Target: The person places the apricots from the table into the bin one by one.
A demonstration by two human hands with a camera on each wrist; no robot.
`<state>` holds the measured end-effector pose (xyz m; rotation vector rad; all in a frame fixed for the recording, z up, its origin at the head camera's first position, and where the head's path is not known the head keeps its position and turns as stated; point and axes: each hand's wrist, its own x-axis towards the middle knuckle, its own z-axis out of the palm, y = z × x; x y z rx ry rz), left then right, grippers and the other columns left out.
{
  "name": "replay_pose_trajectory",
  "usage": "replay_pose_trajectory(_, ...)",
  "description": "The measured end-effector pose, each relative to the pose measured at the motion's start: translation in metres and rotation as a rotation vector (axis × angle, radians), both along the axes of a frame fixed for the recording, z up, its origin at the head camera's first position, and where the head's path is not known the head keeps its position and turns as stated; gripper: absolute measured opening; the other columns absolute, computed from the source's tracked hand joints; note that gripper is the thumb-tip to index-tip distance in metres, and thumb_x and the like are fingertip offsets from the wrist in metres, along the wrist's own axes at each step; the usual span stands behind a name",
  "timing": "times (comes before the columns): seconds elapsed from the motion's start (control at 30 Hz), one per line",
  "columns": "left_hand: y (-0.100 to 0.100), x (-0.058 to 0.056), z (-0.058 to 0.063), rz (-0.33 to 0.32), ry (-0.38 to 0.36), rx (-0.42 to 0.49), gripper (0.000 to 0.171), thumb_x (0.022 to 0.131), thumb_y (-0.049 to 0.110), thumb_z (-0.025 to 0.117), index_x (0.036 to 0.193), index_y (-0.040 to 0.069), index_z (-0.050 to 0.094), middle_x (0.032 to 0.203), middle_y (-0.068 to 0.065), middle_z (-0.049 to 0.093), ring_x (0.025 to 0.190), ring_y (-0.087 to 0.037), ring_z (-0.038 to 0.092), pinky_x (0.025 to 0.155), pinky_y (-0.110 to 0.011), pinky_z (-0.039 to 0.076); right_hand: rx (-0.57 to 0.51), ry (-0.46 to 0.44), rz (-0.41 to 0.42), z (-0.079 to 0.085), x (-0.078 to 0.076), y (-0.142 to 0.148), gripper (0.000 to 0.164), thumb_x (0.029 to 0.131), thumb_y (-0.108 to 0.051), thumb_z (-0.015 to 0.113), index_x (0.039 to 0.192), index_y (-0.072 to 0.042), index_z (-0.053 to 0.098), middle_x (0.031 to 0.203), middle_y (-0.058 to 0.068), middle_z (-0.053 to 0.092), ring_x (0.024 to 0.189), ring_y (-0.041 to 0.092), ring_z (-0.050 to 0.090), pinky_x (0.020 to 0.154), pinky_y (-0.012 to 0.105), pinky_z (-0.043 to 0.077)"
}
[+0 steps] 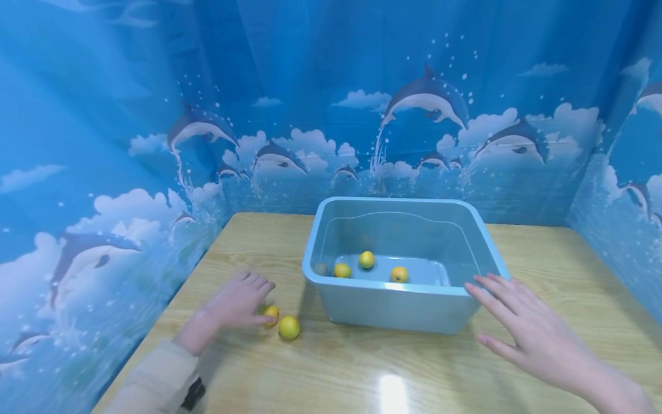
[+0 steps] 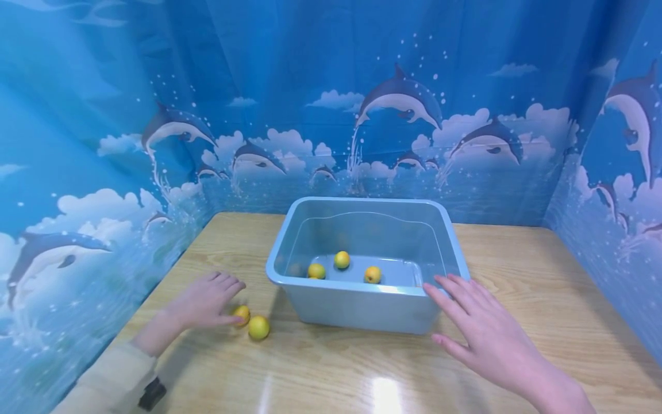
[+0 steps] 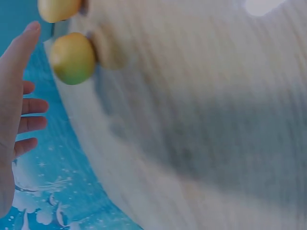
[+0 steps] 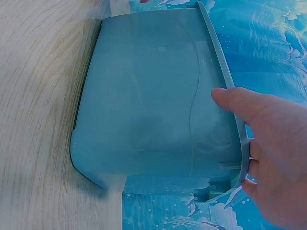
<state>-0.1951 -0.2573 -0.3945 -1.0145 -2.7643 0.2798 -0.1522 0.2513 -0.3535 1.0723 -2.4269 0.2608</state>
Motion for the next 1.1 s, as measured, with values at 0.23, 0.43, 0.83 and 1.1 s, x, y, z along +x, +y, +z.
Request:
replay_pose_trajectory(0.23,-0.008,0.002,-0.016,0.010,-0.067,-0.029,0.070,0.075,0.063,0.060,0.109,0.002,0.060,0.103,-0.011,0.060,0.097,-0.027,0.055,0.089,-0.045,0.041,0.009,-0.005,-0.008,0.000,0.000,0.000,0.068,0.089,-0.055,0.048,0.142,-0.013,0.037,0.139,0.010,0.041,0.132,0.028,0.030,0.110,0.026,0.003)
replay_pose_trajectory(0.43,-0.012,0.000,-0.024,-0.025,-0.056,-0.058,0.054,0.076,0.056,0.064,0.097,0.007,0.062,0.091,-0.005,0.056,0.088,-0.022,0.052,0.081,-0.041,0.042,0.015,-0.004,-0.012,0.000,0.000,0.000,0.069,0.088,-0.054,0.051,0.142,-0.014,0.037,0.139,0.010,0.041,0.132,0.027,0.030,0.110,0.026,0.003)
replay_pose_trajectory(0.83,-0.010,-0.003,-0.028,-0.065,-0.018,-0.050,0.040,0.076,0.050,0.065,0.089,0.012,0.060,0.085,-0.001,0.052,0.082,-0.018,0.050,0.076,-0.038,0.042,0.026,-0.004,-0.025,0.000,0.000,0.001,0.072,0.084,-0.049,0.061,0.142,-0.014,0.037,0.139,0.010,0.041,0.131,0.027,0.031,0.110,0.024,0.001)
replay_pose_trajectory(1.1,-0.007,-0.005,-0.021,0.009,-0.044,0.063,0.042,0.074,0.044,0.071,0.093,0.008,0.062,0.088,-0.003,0.055,0.085,-0.021,0.052,0.080,-0.042,0.043,0.028,-0.004,-0.033,0.000,0.001,0.001,0.075,0.081,-0.044,0.065,0.143,-0.015,0.036,0.139,0.010,0.041,0.131,0.028,0.031,0.110,0.024,0.000)
